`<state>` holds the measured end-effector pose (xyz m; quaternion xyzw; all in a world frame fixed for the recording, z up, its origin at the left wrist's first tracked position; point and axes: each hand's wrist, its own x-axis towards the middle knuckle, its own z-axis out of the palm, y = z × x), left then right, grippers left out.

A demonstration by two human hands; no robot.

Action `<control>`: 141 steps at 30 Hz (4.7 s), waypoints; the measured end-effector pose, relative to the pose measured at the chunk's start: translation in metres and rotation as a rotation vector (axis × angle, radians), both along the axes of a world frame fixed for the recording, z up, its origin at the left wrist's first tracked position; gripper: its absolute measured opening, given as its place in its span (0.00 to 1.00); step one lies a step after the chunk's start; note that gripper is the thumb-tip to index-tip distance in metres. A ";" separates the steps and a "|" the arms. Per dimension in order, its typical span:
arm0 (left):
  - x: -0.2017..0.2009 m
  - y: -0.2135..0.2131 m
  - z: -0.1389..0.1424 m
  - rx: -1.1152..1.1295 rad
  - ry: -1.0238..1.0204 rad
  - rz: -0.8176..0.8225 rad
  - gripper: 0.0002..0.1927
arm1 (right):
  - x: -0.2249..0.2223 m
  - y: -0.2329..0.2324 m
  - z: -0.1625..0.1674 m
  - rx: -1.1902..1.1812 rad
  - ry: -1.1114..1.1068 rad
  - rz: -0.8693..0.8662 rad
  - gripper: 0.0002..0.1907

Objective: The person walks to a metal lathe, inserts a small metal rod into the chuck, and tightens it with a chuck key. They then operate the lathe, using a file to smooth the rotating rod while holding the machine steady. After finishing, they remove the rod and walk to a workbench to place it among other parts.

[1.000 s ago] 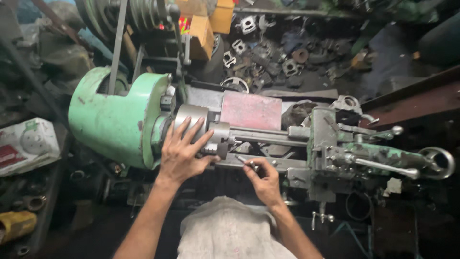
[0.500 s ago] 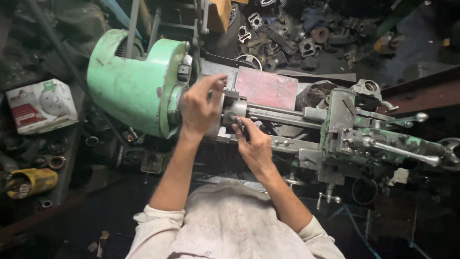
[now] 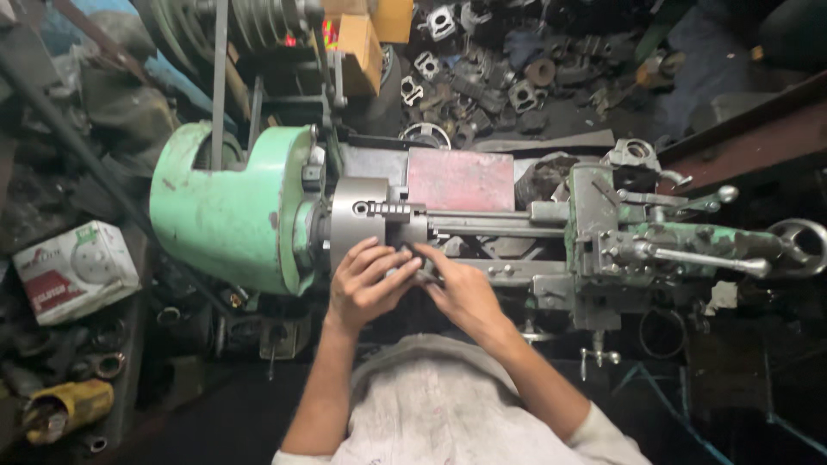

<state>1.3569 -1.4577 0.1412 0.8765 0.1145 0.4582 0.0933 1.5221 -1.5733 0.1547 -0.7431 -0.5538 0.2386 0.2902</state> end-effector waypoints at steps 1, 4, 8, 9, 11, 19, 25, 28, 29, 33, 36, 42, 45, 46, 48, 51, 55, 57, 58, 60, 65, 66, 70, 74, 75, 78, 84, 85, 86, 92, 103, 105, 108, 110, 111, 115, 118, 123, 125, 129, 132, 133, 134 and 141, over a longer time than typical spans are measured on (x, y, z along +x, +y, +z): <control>0.001 -0.001 0.001 -0.011 -0.005 0.027 0.16 | 0.007 -0.006 0.003 -0.092 0.052 -0.034 0.25; 0.007 -0.002 0.006 -0.084 -0.018 0.098 0.17 | 0.024 -0.017 0.006 0.140 0.314 -0.071 0.14; 0.019 0.006 0.017 -0.112 -0.010 0.164 0.16 | 0.025 -0.013 0.002 0.258 0.201 -0.041 0.13; 0.019 0.007 0.020 -0.135 0.014 0.150 0.16 | 0.024 -0.009 0.002 0.286 0.184 -0.044 0.12; 0.021 0.014 0.026 -0.178 0.053 0.133 0.17 | 0.027 -0.002 0.007 0.298 0.155 -0.032 0.12; 0.022 0.016 0.036 -0.234 0.084 0.060 0.16 | 0.040 0.024 0.031 -0.008 0.249 0.011 0.09; 0.024 0.002 0.023 -0.197 0.008 0.194 0.14 | 0.026 -0.007 -0.024 0.553 0.446 -0.152 0.12; 0.025 0.005 0.020 -0.168 0.004 0.213 0.15 | 0.014 -0.027 -0.055 0.742 0.960 -0.414 0.12; 0.025 0.006 0.020 -0.160 0.009 0.212 0.15 | 0.010 -0.034 -0.062 0.722 1.005 -0.467 0.12; 0.026 0.008 0.021 -0.135 0.020 0.210 0.15 | 0.001 -0.036 -0.064 0.848 1.101 -0.598 0.11; 0.024 0.007 0.022 -0.113 0.027 0.213 0.15 | 0.002 -0.008 -0.047 1.099 1.117 -0.568 0.11; 0.023 0.008 0.020 -0.169 0.074 0.226 0.15 | 0.018 0.037 -0.024 1.042 1.080 -0.540 0.10; 0.024 0.011 0.020 -0.175 0.063 0.221 0.16 | 0.019 0.015 -0.021 1.072 0.935 -0.508 0.08; 0.023 0.012 0.020 -0.166 0.050 0.213 0.15 | 0.018 0.012 -0.021 1.111 0.862 -0.505 0.08; 0.022 0.012 0.021 -0.148 0.031 0.198 0.15 | 0.018 0.017 -0.022 1.182 0.893 -0.488 0.08; 0.022 0.009 0.021 -0.139 0.019 0.212 0.15 | 0.031 0.054 -0.020 1.205 0.928 -0.514 0.08; 0.025 0.009 0.022 -0.180 0.040 0.261 0.14 | 0.045 0.063 -0.014 1.090 1.001 -0.522 0.06; 0.026 0.009 0.021 -0.189 0.045 0.259 0.14 | 0.037 0.049 -0.015 1.114 0.876 -0.475 0.08; 0.025 0.008 0.021 -0.181 0.040 0.258 0.14 | 0.033 0.046 -0.016 1.130 0.814 -0.446 0.09; 0.024 0.007 0.020 -0.160 0.026 0.254 0.13 | 0.028 0.050 -0.018 1.125 0.863 -0.452 0.09; 0.026 0.000 0.017 -0.135 0.012 0.329 0.13 | 0.046 0.085 -0.024 1.076 0.917 -0.376 0.06; 0.027 0.001 0.018 -0.128 0.010 0.334 0.13 | 0.052 0.091 -0.026 1.036 0.981 -0.353 0.07; 0.026 0.002 0.022 -0.121 0.018 0.332 0.12 | 0.069 0.083 -0.057 0.937 1.034 -0.342 0.08; 0.028 0.002 0.026 -0.119 0.010 0.350 0.11 | 0.082 0.065 -0.101 0.361 0.688 -0.307 0.13; 0.028 0.001 0.026 -0.122 0.016 0.357 0.10 | 0.081 0.056 -0.110 0.241 0.652 -0.267 0.15; 0.033 0.003 0.025 -0.128 0.028 0.359 0.09 | 0.076 0.039 -0.128 0.082 0.612 -0.167 0.16; 0.033 -0.024 0.011 -0.283 -0.093 0.245 0.08 | 0.064 0.038 -0.135 0.257 0.540 -0.064 0.17; 0.030 -0.035 0.006 -0.347 -0.092 0.158 0.07 | 0.065 0.036 -0.135 0.314 0.507 -0.064 0.18; 0.027 -0.046 0.000 -0.415 -0.091 0.073 0.07 | 0.070 0.030 -0.134 0.293 0.488 -0.122 0.17; 0.005 -0.077 -0.061 -0.415 0.349 -0.258 0.09 | 0.120 -0.033 -0.110 0.450 0.598 -0.383 0.11; -0.026 -0.081 -0.224 -0.584 0.983 0.142 0.12 | 0.128 -0.067 -0.154 0.589 0.651 -0.476 0.10; -0.023 -0.079 -0.230 -0.557 1.139 0.162 0.13 | 0.123 -0.059 -0.173 0.637 0.683 -0.541 0.09; -0.017 -0.076 -0.217 -0.640 1.392 0.160 0.16 | 0.121 -0.044 -0.188 0.735 0.690 -0.640 0.07; -0.013 -0.074 -0.198 -0.818 1.555 0.126 0.18 | 0.118 -0.035 -0.178 0.862 0.655 -0.652 0.07; -0.010 -0.072 -0.183 -0.869 1.508 0.051 0.18 | 0.119 -0.034 -0.173 0.883 0.707 -0.699 0.06; 0.013 -0.077 -0.113 -1.054 0.977 -0.225 0.19 | 0.108 -0.050 -0.115 0.852 1.056 -0.699 0.09; 0.034 -0.091 -0.075 -1.339 0.374 -0.434 0.22 | 0.081 -0.065 -0.067 0.733 1.291 -0.576 0.12; 0.069 -0.099 -0.071 -1.648 0.100 -0.534 0.17 | 0.050 -0.054 -0.038 0.613 1.221 -0.344 0.15; 0.071 -0.100 -0.077 -1.712 0.129 -0.483 0.15 | 0.053 -0.048 -0.038 0.619 1.100 -0.298 0.16; 0.060 -0.097 -0.077 -1.856 0.102 -0.337 0.15 | 0.079 -0.051 -0.035 0.385 0.773 -0.340 0.12; 0.054 -0.088 -0.066 -1.571 0.117 -0.128 0.12 | 0.087 -0.058 -0.032 0.180 0.705 -0.293 0.10; 0.055 -0.084 -0.063 -1.558 0.079 -0.137 0.12 | 0.085 -0.059 -0.033 0.140 0.737 -0.282 0.10; 0.056 -0.081 -0.060 -1.550 0.042 -0.143 0.12 | 0.081 -0.062 -0.034 0.093 0.770 -0.271 0.10; 0.057 -0.074 -0.058 -1.551 -0.067 -0.180 0.11 | 0.054 -0.056 -0.054 0.157 0.780 -0.240 0.10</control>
